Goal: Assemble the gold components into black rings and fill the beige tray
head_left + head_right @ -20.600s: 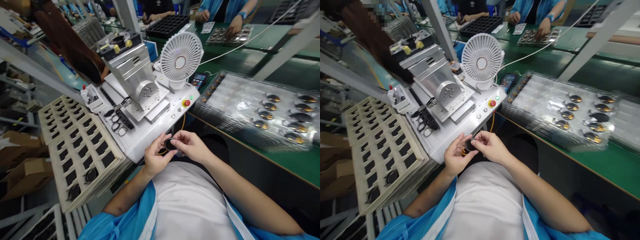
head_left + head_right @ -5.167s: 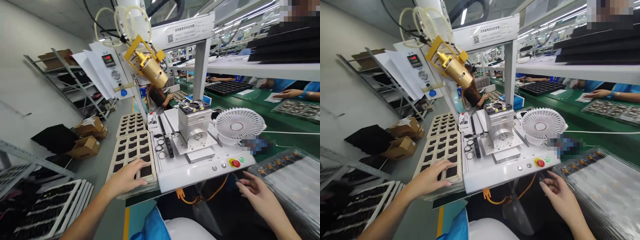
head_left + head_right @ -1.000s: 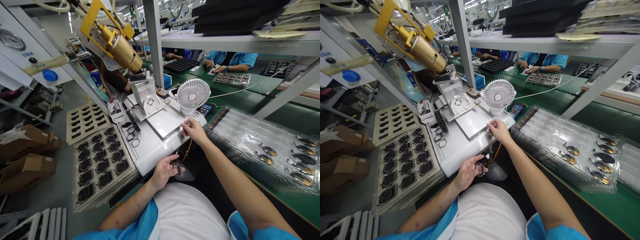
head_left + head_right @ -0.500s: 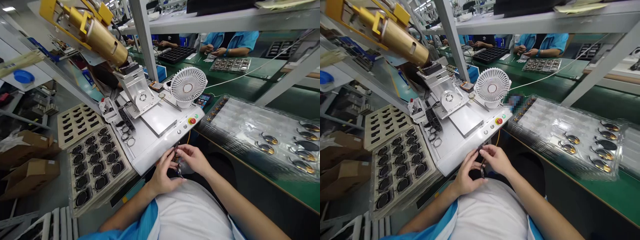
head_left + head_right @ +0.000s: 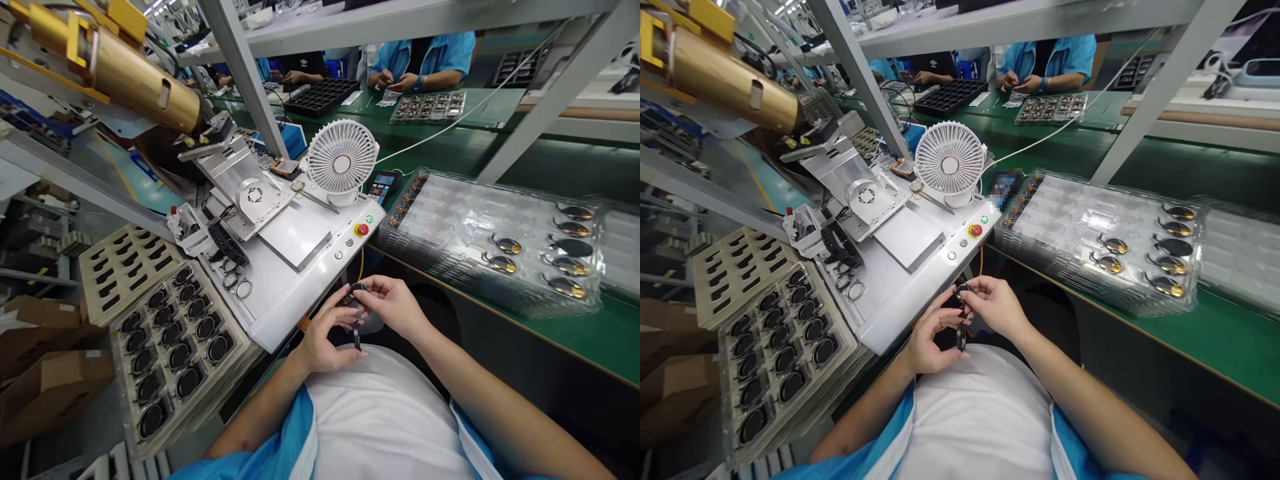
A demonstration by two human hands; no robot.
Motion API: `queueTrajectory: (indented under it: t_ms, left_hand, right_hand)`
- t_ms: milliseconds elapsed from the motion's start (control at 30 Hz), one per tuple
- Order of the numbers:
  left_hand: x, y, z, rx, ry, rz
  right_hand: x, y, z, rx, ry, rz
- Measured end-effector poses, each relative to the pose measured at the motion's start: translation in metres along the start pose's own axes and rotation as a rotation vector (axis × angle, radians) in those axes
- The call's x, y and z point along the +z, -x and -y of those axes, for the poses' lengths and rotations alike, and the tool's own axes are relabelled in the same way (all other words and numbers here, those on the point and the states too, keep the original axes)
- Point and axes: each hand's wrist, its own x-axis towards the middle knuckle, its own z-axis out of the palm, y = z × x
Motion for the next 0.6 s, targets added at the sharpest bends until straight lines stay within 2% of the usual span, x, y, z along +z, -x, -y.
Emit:
queueTrajectory:
  t_ms: [200,300,433,600]
  left_hand:
    - [-0.001,0.003,0.002,0.013,-0.353,0.17]
    - [-0.002,0.005,0.003,0.003,-0.279,0.194]
    - [-0.003,0.006,0.006,-0.036,0.106,-0.012]
    - [-0.003,0.003,0.011,-0.12,0.43,-0.291]
  right_hand:
    - [-0.004,-0.002,-0.007,0.055,-0.003,0.038]
    - [-0.002,-0.001,-0.012,0.061,-0.057,0.002]
    - [0.002,0.003,-0.011,0.108,-0.13,-0.03]
    - [0.011,0.011,-0.004,0.217,-0.136,0.048]
